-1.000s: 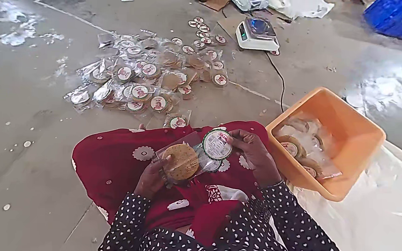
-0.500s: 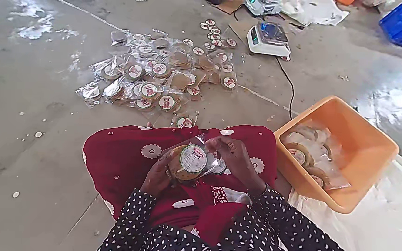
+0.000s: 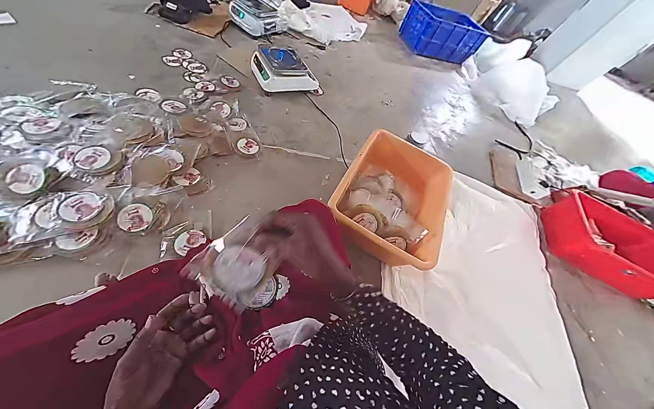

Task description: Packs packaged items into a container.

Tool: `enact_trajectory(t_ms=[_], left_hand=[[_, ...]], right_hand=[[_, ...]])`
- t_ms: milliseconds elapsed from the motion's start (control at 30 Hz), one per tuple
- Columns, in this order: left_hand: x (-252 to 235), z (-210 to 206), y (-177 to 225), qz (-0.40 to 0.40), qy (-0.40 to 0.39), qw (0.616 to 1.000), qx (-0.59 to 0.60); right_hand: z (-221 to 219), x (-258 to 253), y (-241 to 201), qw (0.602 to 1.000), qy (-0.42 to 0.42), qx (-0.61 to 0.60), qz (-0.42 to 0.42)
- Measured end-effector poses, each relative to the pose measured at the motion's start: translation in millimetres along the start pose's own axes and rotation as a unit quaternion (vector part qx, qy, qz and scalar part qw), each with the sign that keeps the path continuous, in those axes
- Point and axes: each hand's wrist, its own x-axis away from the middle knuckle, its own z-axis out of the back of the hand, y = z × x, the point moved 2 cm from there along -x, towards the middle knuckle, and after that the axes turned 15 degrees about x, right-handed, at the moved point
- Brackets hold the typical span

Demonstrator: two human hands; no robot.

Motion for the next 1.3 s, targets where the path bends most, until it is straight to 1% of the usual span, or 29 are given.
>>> enact_trajectory(t_ms=[67,100,200,267,367,433,500,567,633,667,733,833,900,933,1033,1100,1133,1200,1300], left_hand=[[-1.0,-0.2,-0.7,0.009,0.011,1.0,-0.003],[-1.5,-0.3,-0.9,0.008,0.019,1.0,-0.01],[-4.6,-2.1,-2.2,0.001,0.047,0.999,-0.019],[-6.2,-3.4,-2.9,0.004,0.059,0.998,-0.026],[-4.9,-2.7,-1.9,0.005,0.065,0.998,-0.017],[-5.3,-0.9,-0.7,0.01,0.061,0.998,0.004],[-6.7,-1.3,-0.3,0.015,0.059,0.998,0.017],[-8.2,-1.2,-0.5,0.019,0.057,0.998,0.03],[-9.0,-1.4,-0.5,0.019,0.055,0.997,0.041],[-9.7,-1.4,-0.1,0.017,0.052,0.997,0.047],[-9.5,-0.1,0.3,0.016,0.049,0.997,0.05],[-9.1,-0.7,0.4,0.015,0.064,0.997,0.047],[-9.3,1.1,-0.8,0.015,0.06,0.997,0.053],[-9.7,2.1,-1.0,0.012,0.057,0.997,0.055],[-9.8,2.0,-0.3,0.011,0.056,0.997,0.048],[-10.6,1.0,0.1,0.011,0.052,0.998,0.045],[-11.5,1.2,0.3,0.011,0.051,0.997,0.049],[-13.3,0.3,1.7,0.014,0.051,0.997,0.052],[-15.4,-1.8,3.2,0.021,0.052,0.997,0.055]], right_hand=[[52.7,-4.1,12.5,0.993,0.08,0.084,0.025],[78.6,-5.0,20.7,0.984,0.108,0.139,0.023],[145.1,0.7,50.1,0.937,0.158,0.311,-0.006],[179.2,12.9,75.5,0.906,0.153,0.393,-0.041],[210.0,39.2,113.1,0.871,0.103,0.465,-0.124],[213.7,56.4,126.7,0.854,0.072,0.482,-0.183],[208.2,66.0,136.8,0.856,0.057,0.468,-0.21],[188.4,60.1,137.2,0.88,0.062,0.423,-0.207],[149.2,40.1,118.7,0.911,0.057,0.375,-0.161],[124.7,24.4,105.7,0.926,0.04,0.352,-0.129],[69.5,-10.4,91.8,0.953,-0.022,0.294,-0.067],[-26.9,-68.5,85.7,0.968,-0.125,0.218,-0.018],[-91.4,-106.8,101.0,0.963,-0.192,0.19,-0.023],[-121.0,-125.6,111.1,0.955,-0.221,0.195,-0.042],[-186.7,-168.4,131.9,0.921,-0.269,0.261,-0.106],[-214.7,-185.1,142.4,0.908,-0.268,0.29,-0.142],[-225.4,-190.0,146.4,0.906,-0.261,0.3,-0.145],[-238.6,-193.9,142.5,0.894,-0.269,0.337,-0.121],[-250.5,-192.6,132.4,0.863,-0.294,0.4,-0.098]])
